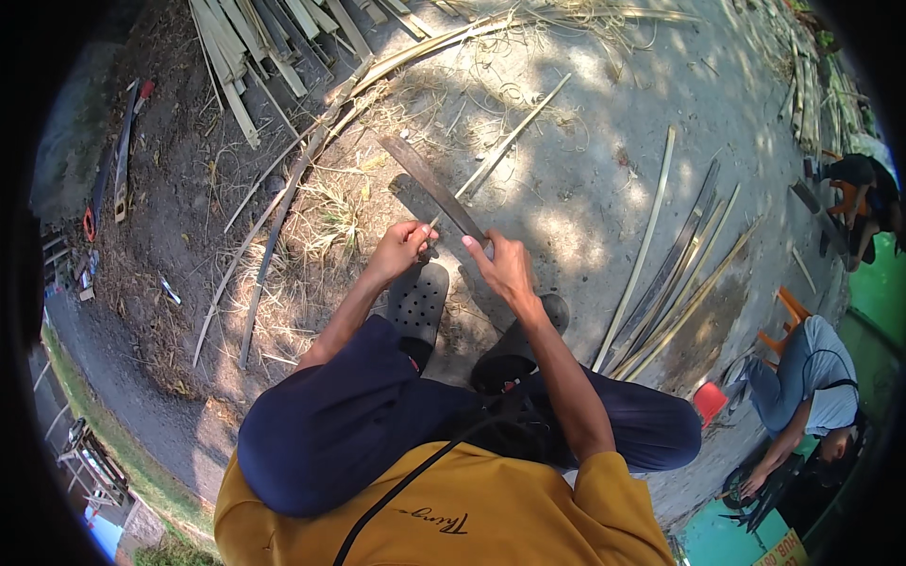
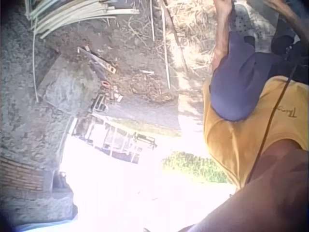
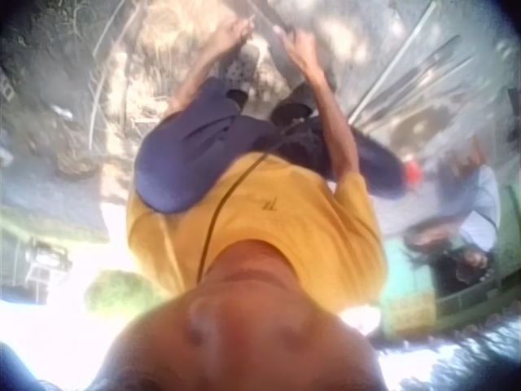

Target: The person shaves a thin bamboo strip using a machete. They hold the bamboo strip in one hand and run the machete along its length multiple times to remove excess material and smooth it.

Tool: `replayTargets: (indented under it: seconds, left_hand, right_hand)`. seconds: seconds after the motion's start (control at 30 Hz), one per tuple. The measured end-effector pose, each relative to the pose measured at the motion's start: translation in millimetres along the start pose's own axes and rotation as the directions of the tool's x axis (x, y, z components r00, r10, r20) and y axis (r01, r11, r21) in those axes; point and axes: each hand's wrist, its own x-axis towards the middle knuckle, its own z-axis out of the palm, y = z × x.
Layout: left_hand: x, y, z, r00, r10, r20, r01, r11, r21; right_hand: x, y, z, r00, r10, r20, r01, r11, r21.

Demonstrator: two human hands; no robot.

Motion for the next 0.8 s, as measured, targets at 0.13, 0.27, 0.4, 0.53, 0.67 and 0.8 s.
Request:
replayTargets:
  seconds: [0.13, 0.27, 0.4, 0.53, 0.67, 0.8]
  left_hand:
    - [2.8, -1.4, 4.7, 0.998, 0.055, -0.032, -0.055, 0.998, 0.014]
    - [7.3, -13.9, 1.5, 0.988, 0.116, -0.099, -0.091, 0.97, 0.226]
    - [7.7, -11.1, 2.6, 0.998, 0.067, -0.02, -0.063, 0.986, 0.152]
    - [-3.9, 8.3, 9.3, 0.999, -0.039, 0.002, 0.039, 0.993, -0.109]
    - [-2.6, 6.2, 10.0, 0.998, 0.04, -0.049, -0.041, 0.999, -0.028]
    - [-0.1, -6.1, 17.3, 0.959, 0.195, -0.205, -0.177, 0.979, 0.102]
  right_hand:
    - [-12.2, -6.1, 7.7, 0.997, -0.029, 0.065, 0.032, 0.998, -0.047]
    - [-17.0, -15.1, 16.3, 0.994, -0.027, 0.105, 0.038, 0.995, -0.097]
    - [-17.2, -12.0, 17.7, 0.995, -0.002, 0.096, 0.009, 0.998, -0.067]
    - [-15.9, -11.3, 13.4, 0.998, 0.006, 0.07, -0.002, 0.998, -0.066]
    - [-12.7, -10.0, 13.6, 0.998, -0.02, 0.057, 0.024, 0.997, -0.069]
    - [-9.6, -10.3, 16.3, 0.998, -0.037, 0.048, 0.042, 0.994, -0.099]
